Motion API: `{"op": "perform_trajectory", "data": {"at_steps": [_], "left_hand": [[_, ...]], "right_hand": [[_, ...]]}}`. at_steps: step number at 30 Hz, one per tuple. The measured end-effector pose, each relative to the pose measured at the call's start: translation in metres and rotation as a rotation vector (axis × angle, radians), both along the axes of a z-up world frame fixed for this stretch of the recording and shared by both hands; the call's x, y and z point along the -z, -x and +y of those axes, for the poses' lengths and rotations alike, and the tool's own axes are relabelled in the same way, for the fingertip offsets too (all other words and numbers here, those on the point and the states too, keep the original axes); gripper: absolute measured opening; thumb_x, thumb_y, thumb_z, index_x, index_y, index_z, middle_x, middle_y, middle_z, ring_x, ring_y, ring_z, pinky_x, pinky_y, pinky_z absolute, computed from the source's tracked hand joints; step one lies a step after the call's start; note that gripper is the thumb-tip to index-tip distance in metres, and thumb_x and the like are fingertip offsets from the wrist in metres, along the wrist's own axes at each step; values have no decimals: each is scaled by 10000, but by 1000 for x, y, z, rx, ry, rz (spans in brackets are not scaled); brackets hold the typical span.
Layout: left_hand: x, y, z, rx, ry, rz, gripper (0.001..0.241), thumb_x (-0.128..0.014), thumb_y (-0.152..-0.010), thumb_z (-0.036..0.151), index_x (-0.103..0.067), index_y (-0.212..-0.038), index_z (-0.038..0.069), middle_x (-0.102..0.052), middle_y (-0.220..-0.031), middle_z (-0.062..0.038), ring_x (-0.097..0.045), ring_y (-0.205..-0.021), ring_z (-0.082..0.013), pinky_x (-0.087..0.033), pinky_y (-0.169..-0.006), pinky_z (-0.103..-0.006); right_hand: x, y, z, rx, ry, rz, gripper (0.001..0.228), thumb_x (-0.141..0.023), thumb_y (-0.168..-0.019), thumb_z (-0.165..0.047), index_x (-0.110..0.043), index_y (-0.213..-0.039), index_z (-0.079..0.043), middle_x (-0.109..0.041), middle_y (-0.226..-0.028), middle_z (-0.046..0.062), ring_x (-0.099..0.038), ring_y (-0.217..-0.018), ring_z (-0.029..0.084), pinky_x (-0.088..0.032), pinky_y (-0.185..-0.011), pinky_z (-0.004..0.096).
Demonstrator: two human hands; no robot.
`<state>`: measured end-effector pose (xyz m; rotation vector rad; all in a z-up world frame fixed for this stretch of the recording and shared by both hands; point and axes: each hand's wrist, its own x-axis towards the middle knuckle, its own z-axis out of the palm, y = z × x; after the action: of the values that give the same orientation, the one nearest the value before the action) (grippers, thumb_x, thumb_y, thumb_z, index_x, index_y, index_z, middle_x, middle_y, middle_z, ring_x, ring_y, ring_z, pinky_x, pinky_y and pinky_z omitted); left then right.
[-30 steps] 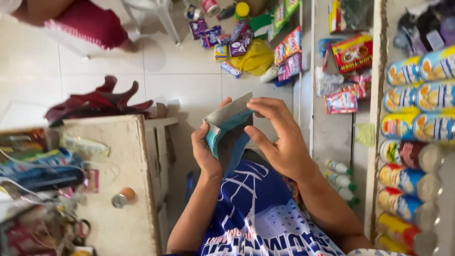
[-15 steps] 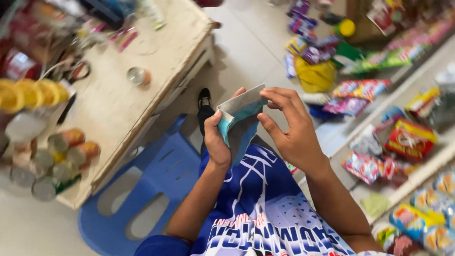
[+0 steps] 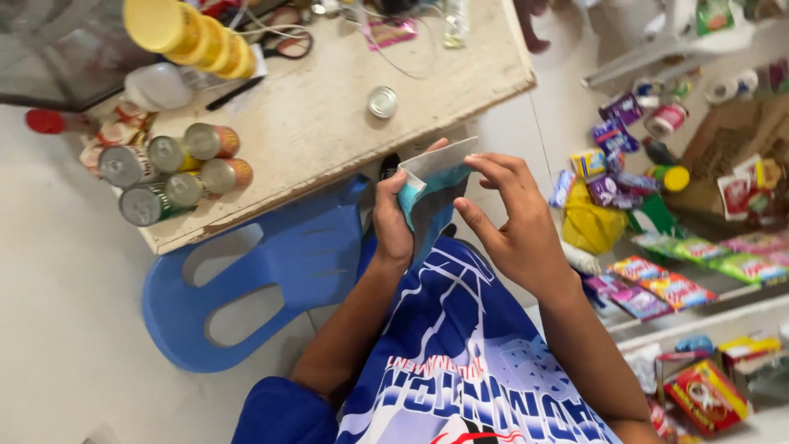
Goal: Wiping dust off canned goods with a cloth and placing them neatly on a grocery store shelf.
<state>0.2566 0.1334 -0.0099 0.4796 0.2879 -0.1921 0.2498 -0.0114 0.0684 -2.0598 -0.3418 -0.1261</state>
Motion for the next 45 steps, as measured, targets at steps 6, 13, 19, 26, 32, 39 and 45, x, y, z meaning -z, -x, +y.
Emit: {"op": "perform_trajectory", "data": {"at_steps": [6,13,19,26,32,39,45], "left_hand": [[0,-38,58,-292,-145,210,527,-609,-892,325,-657,-1290,-17,-645,-1163,-196,-611,-1060,-315,-489,-1038,-485],[56,-16,154,-536,83,59,734,-461,-944,446,-516,-1520,-6,-641,-1367,-269,-604,-1279,-394,-419,-1176,-531],[120,17,204,-1087,170,400,511,-666,-897,294,-697,-1302,-16,-728,-1141,-270,-705,-1017,-425,-534,-1029,-575],[145,41,245,-1380,188,673,420,-705,-896,324,-744,-1114,-32,-749,-1054,-256,-729,-932,-345,-610,-865,-497],[274,37,236,-1241,-11,538,505,-475,-1000,332,-596,-1295,-59,-641,-1143,-110,-573,-1003,-199,-436,-968,-332],[286,-8,247,-952,-493,677,506,-353,-1042,370,-621,-1174,-39,-608,-1146,-146,-551,-1046,-247,-429,-972,-355],[269,-26,235,-851,-511,739,559,-363,-1020,362,-649,-1230,-70,-670,-1264,-175,-589,-1158,-291,-436,-1031,-341]], "right_hand": [[0,-59,59,-193,55,2,424,-738,-978,-63,-591,-1370,9,-584,-1272,188,-641,-1203,387,-570,-963,467],[12,-115,172,-569,97,61,417,-762,-957,-65,-599,-1332,12,-603,-1236,204,-661,-1170,413,-575,-958,510],[74,-143,267,-825,247,235,422,-770,-939,-72,-617,-1321,23,-608,-1233,240,-656,-1170,463,-593,-940,523],[163,-191,351,-966,214,323,362,-708,-1048,-92,-592,-1345,78,-589,-1261,314,-600,-1218,515,-560,-965,550],[236,-238,398,-1034,462,144,436,-625,-1072,-113,-469,-1457,20,-506,-1424,221,-566,-1228,399,-516,-1027,479],[235,-225,411,-1056,441,364,407,-474,-1122,-275,-467,-1415,8,-596,-1262,212,-642,-1073,304,-555,-913,428],[233,-227,381,-994,475,351,373,-535,-1090,-222,-491,-1422,-55,-606,-1301,206,-641,-1099,327,-530,-927,447]]}}
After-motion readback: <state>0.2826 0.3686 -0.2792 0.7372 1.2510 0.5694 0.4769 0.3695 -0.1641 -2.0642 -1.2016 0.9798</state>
